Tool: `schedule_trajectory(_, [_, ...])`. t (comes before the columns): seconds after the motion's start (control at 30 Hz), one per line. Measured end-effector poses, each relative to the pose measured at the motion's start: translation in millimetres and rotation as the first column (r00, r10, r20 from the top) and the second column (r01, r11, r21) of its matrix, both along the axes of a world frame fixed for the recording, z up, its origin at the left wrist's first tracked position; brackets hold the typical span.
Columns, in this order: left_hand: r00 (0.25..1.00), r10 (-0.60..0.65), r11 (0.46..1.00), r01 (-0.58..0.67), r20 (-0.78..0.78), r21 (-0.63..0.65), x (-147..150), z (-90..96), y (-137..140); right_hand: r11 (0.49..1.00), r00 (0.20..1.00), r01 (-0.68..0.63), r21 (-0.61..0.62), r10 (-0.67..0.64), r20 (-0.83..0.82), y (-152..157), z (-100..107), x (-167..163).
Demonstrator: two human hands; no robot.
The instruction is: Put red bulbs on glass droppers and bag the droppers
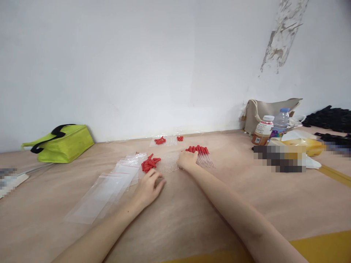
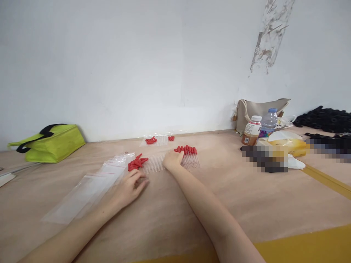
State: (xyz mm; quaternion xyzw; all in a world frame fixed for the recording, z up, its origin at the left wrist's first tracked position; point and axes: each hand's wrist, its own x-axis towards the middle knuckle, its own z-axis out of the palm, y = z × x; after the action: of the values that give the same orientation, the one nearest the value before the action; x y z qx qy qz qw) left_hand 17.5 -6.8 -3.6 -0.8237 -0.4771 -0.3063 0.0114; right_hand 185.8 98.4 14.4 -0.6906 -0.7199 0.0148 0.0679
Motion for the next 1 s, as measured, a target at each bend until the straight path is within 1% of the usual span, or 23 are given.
schedule_trajectory(0.07, [0.994, 0.112, 0.992, -0.111, -0.009, 0.056, -9, 2.3, 7, 1.0, 1.0, 0.007, 0.0, -0.007, -0.014, 1, 0, -1])
schedule_trajectory(0.13, [0.985, 0.172, 0.984, -0.171, -0.02, 0.055, -16, 2.8, 14, 1.0, 0.999, 0.012, 0.001, -0.012, -0.03, 2, 1, -2])
schedule_trajectory(0.23, [0.979, 0.201, 0.979, -0.201, -0.034, 0.006, -20, -0.1, 18, 1.0, 0.999, 0.019, -0.001, -0.019, -0.046, 2, 2, -2])
schedule_trajectory(0.33, [0.973, 0.226, 0.974, -0.227, -0.046, -0.007, -20, -3.2, 19, 1.0, 0.998, 0.006, 0.03, -0.004, -0.058, -5, 5, 4])
schedule_trajectory(0.43, [0.961, 0.265, 0.964, -0.265, -0.083, 0.005, -19, -3.1, 20, 0.994, 0.998, -0.032, 0.102, 0.038, -0.057, -21, 8, 17])
schedule_trajectory(0.5, [0.948, 0.293, 0.956, -0.293, -0.123, 0.02, -18, -1.8, 20, 0.983, 0.997, -0.056, 0.176, 0.064, -0.043, -35, 6, 30])
schedule_trajectory(0.53, [0.94, 0.308, 0.951, -0.307, -0.147, 0.029, -18, -1.1, 20, 0.972, 0.996, -0.071, 0.222, 0.08, -0.03, -43, 4, 36])
schedule_trajectory(0.63, [0.906, 0.351, 0.936, -0.348, -0.237, 0.057, -17, 0.9, 20, 0.917, 0.987, -0.158, 0.365, 0.153, 0.043, -63, -6, 56])
schedule_trajectory(0.73, [0.861, 0.388, 0.92, -0.38, -0.328, 0.092, -15, 2.9, 19, 0.882, 0.974, -0.228, 0.413, 0.202, 0.107, -79, -18, 73])
schedule_trajectory(0.8, [0.846, 0.4, 0.915, -0.388, -0.352, 0.106, -14, 4.5, 18, 0.86, 0.965, -0.26, 0.438, 0.224, 0.132, -86, -24, 80])
schedule_trajectory(0.87, [0.857, 0.394, 0.919, -0.378, -0.333, 0.114, -12, 5.8, 14, 0.843, 0.96, -0.278, 0.46, 0.241, 0.14, -91, -27, 85])
schedule_trajectory(0.93, [0.898, 0.353, 0.935, -0.331, -0.263, 0.124, -9, 6.1, 9, 0.832, 0.953, -0.301, 0.467, 0.274, 0.127, -94, -29, 87])
schedule_trajectory(1.0, [0.957, 0.246, 0.966, -0.229, -0.154, 0.121, -4, 4.7, 3, 0.815, 0.935, -0.346, 0.466, 0.339, 0.101, -97, -28, 88])
